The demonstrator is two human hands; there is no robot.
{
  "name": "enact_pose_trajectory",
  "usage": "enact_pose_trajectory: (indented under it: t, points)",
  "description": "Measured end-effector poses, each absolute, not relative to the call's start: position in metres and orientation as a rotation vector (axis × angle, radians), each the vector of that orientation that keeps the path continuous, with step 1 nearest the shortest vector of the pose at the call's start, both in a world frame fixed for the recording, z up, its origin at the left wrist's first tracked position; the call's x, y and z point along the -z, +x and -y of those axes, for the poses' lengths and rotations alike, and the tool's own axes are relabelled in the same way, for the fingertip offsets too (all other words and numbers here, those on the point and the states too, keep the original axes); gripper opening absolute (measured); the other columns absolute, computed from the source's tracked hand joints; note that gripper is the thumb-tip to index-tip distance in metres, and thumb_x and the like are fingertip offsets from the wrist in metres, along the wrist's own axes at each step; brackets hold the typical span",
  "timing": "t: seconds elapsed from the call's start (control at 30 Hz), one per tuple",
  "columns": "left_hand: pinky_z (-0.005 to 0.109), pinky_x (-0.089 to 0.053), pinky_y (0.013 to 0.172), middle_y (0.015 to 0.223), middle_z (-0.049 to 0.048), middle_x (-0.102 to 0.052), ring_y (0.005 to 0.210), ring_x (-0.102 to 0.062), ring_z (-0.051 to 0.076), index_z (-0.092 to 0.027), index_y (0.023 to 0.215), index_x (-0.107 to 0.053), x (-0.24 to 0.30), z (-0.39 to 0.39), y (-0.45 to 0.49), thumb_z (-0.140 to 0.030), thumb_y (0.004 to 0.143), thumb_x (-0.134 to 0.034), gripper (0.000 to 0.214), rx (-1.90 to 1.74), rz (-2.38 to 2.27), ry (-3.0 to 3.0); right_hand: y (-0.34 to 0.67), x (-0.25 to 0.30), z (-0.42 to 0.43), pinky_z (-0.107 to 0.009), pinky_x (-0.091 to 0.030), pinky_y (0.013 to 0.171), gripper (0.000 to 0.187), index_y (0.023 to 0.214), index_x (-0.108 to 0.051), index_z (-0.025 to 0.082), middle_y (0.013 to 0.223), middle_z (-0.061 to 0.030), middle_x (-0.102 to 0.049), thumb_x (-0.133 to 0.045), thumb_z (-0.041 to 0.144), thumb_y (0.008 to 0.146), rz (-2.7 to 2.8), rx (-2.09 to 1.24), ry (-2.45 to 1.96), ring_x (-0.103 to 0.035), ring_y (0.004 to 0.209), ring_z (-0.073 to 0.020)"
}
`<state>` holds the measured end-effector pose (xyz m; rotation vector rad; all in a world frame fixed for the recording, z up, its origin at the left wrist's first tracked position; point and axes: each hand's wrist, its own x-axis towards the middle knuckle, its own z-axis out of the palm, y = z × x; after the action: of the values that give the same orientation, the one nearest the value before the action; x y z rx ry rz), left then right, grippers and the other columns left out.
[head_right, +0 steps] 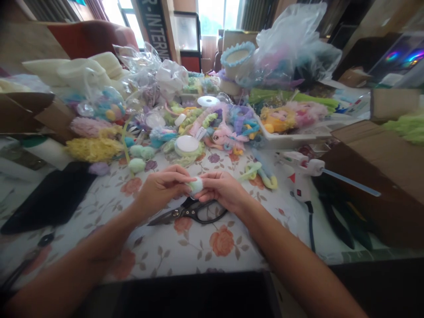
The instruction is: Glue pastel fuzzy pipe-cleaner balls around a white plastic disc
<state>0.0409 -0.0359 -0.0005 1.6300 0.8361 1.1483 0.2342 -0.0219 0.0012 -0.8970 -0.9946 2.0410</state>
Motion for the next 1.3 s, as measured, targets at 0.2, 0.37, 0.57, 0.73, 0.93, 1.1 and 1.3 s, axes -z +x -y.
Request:
enact_pose_trajectory:
  t: [0.2, 0.37, 0.57, 0.73, 0.93, 1.1, 1.3]
  points:
    - [0.021, -0.054, 0.058, 0.081, 0.0006, -0.061, 0.063, -0.061, 0.009, -0.027, 0.091, -0.080, 0.001, 0.039, 0.044, -0.019, 0.078, -0.075, 0.016, -1.212, -0.816, 1.644, 0.234, 0.000, 0.022, -0.012, -0.053, 0.047, 0.025, 0.072, -0.072, 0.011, 0.058, -0.0038, -0.071, -0.084, 0.033, 0.066, 1.072, -2.033, -0.895, -0.066, 0.048, -0.0088]
    - [0.023, -0.052, 0.069, 0.089, 0.0031, -0.066, 0.079, -0.062, 0.013, -0.024, 0.094, -0.079, 0.004, 0.034, 0.043, -0.032, 0.081, -0.073, 0.016, -1.296, -0.973, 1.570, 0.228, 0.001, 0.022, -0.016, -0.057, 0.053, 0.030, 0.079, -0.071, 0.013, 0.062, -0.0031, -0.072, -0.084, 0.037, 0.066, 1.052, -1.901, -0.883, -0.068, 0.053, -0.0105]
    - [0.025, -0.053, 0.079, 0.105, 0.0071, -0.067, 0.098, -0.062, 0.017, -0.021, 0.111, -0.071, 0.000, 0.031, 0.049, -0.061, 0.086, -0.056, 0.049, -1.408, -0.814, 0.915, 0.211, 0.000, 0.034, -0.027, -0.061, 0.061, 0.030, 0.084, -0.057, 0.019, 0.064, 0.0014, -0.069, -0.078, 0.037, 0.074, 1.146, -1.627, -0.891, -0.071, 0.060, -0.0151]
    - [0.017, -0.037, 0.037, 0.131, 0.0085, -0.058, 0.062, -0.057, 0.009, -0.027, 0.128, -0.060, -0.003, 0.044, 0.051, -0.057, 0.075, -0.072, 0.061, -1.186, -0.677, 0.911, 0.181, -0.001, 0.051, -0.026, -0.058, 0.057, 0.020, 0.083, -0.053, 0.020, 0.063, 0.0040, -0.064, -0.068, 0.034, 0.083, 1.275, -1.509, -0.869, -0.066, 0.055, -0.0127]
    - [0.016, -0.038, 0.037, 0.117, 0.0086, -0.070, 0.053, -0.059, 0.007, -0.022, 0.114, -0.068, -0.004, 0.044, 0.047, -0.036, 0.078, -0.076, 0.040, -1.225, -0.766, 0.943, 0.166, 0.001, 0.062, -0.022, -0.047, 0.047, 0.001, 0.088, -0.055, 0.020, 0.065, 0.0036, -0.063, -0.056, 0.020, 0.087, 1.532, -1.198, -1.015, -0.060, 0.049, -0.0105]
    - [0.025, -0.056, 0.066, 0.099, 0.0099, -0.076, 0.083, -0.071, 0.019, -0.017, 0.110, -0.070, -0.005, 0.042, 0.053, -0.032, 0.085, -0.070, 0.029, -1.359, -0.749, 0.804, 0.161, 0.003, 0.061, -0.020, -0.041, 0.046, 0.013, 0.076, -0.047, 0.021, 0.056, 0.0068, -0.056, -0.055, 0.018, 0.086, 1.574, -1.150, -1.021, -0.052, 0.045, -0.0082]
    - [0.036, -0.058, 0.079, 0.109, 0.0138, -0.073, 0.091, -0.072, 0.023, -0.014, 0.123, -0.062, -0.008, 0.036, 0.046, -0.024, 0.095, -0.055, 0.031, -1.389, -0.820, 0.616, 0.170, -0.001, 0.056, -0.027, -0.051, 0.058, 0.006, 0.091, -0.057, 0.020, 0.075, -0.0004, -0.067, -0.059, 0.024, 0.087, 1.802, -0.717, -1.032, -0.064, 0.064, -0.0149]
